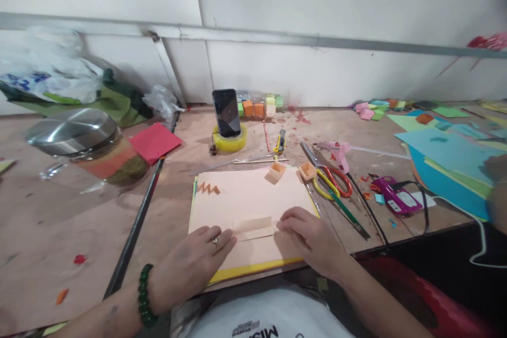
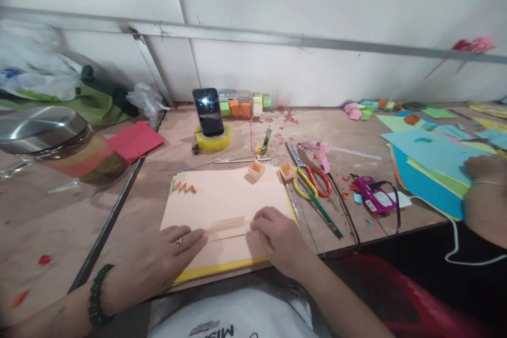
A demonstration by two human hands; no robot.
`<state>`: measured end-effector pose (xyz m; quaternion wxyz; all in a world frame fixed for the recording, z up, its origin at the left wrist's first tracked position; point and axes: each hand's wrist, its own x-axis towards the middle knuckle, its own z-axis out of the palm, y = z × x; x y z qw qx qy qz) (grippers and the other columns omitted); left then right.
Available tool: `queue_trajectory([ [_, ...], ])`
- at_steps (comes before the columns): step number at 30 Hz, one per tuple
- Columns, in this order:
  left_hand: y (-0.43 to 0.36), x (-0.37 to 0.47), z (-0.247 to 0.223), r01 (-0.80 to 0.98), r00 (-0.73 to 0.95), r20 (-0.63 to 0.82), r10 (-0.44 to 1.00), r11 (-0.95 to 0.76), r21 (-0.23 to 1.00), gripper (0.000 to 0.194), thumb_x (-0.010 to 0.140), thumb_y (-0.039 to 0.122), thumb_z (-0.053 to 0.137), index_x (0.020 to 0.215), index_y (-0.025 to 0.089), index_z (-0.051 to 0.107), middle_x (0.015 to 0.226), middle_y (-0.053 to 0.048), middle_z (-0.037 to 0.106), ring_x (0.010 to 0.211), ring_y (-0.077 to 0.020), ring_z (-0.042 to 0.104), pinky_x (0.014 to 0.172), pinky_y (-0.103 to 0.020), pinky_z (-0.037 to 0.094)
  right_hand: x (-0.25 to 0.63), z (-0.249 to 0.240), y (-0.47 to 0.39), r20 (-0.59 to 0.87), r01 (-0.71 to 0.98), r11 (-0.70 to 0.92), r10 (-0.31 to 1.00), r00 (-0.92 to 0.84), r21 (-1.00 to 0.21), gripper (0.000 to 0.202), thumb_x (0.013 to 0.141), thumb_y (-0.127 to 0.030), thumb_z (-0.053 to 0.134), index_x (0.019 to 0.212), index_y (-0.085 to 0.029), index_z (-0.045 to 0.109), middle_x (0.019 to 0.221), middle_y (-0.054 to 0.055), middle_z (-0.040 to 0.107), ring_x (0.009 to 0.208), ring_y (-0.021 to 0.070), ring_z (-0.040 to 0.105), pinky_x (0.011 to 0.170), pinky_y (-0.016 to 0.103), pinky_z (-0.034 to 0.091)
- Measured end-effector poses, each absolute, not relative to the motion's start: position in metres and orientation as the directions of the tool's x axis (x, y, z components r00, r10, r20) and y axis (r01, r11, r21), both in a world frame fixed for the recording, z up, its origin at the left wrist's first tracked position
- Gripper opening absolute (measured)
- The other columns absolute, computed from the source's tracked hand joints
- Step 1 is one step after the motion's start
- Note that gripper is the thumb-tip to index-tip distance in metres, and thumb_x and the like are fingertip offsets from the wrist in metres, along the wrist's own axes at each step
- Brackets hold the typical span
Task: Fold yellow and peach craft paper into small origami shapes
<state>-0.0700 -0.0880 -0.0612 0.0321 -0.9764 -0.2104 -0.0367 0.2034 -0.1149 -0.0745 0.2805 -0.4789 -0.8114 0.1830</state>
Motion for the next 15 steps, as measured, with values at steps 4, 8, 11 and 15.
queue_trajectory([
  [4, -0.087, -0.068, -0.059, 0.42, 0.904, 0.105, 0.414, -0.906, -0.042, 0.032, 0.082, 0.002, 0.047, 0.107, 0.012, 0.063, 0.107, -0.014, 0.068, 0.084, -0.0255, 0.062, 0.072, -0.039, 0.051, 0.188, -0.078, -0.101, 0.248, 0.709, 0.424, 0.905, -0.344, -0.564, 0.029, 0.086, -0.013, 0.05, 0.113, -0.015, 0.058, 0.098, 0.01, 0.066, 0.091, 0.0206, 0.062, 0.077, 0.034, 0.053],
  [8, -0.089, -0.064, -0.065, 0.664, 0.69, 0.241, 0.682, -0.73, 0.163, 0.04, 0.089, 0.013, 0.044, 0.129, 0.016, 0.051, 0.104, -0.012, 0.067, 0.087, -0.0239, 0.063, 0.075, -0.037, 0.052, 0.174, -0.083, -0.103, 0.249, 0.648, 0.366, 0.931, -0.269, -0.668, 0.032, 0.081, -0.009, 0.049, 0.11, -0.018, 0.056, 0.065, -0.004, 0.056, 0.055, 0.0121, 0.054, 0.054, 0.023, 0.047],
  [11, -0.091, -0.054, -0.069, 0.693, 0.465, 0.13, 0.876, -0.452, 0.562, 0.055, 0.089, 0.033, 0.05, 0.14, 0.015, 0.038, 0.096, -0.008, 0.067, 0.076, -0.0193, 0.063, 0.066, -0.031, 0.052, 0.167, -0.081, -0.115, 0.416, 0.553, 0.397, 0.904, -0.098, -0.733, 0.018, 0.086, -0.015, 0.048, 0.102, -0.021, 0.053, 0.061, -0.006, 0.049, 0.049, 0.0099, 0.047, 0.047, 0.019, 0.041],
  [15, -0.086, -0.03, -0.062, 0.364, 0.509, -0.126, 0.851, -0.08, 0.928, 0.041, 0.086, 0.049, 0.052, 0.106, 0.013, 0.059, 0.084, -0.005, 0.066, 0.072, -0.0171, 0.06, 0.063, -0.028, 0.05, 0.155, -0.079, -0.13, 0.625, 0.506, 0.647, 0.741, -0.244, -0.57, 0.012, 0.089, -0.011, 0.045, 0.087, -0.022, 0.051, 0.07, 0.0, 0.059, 0.061, 0.0117, 0.055, 0.056, 0.022, 0.046],
])
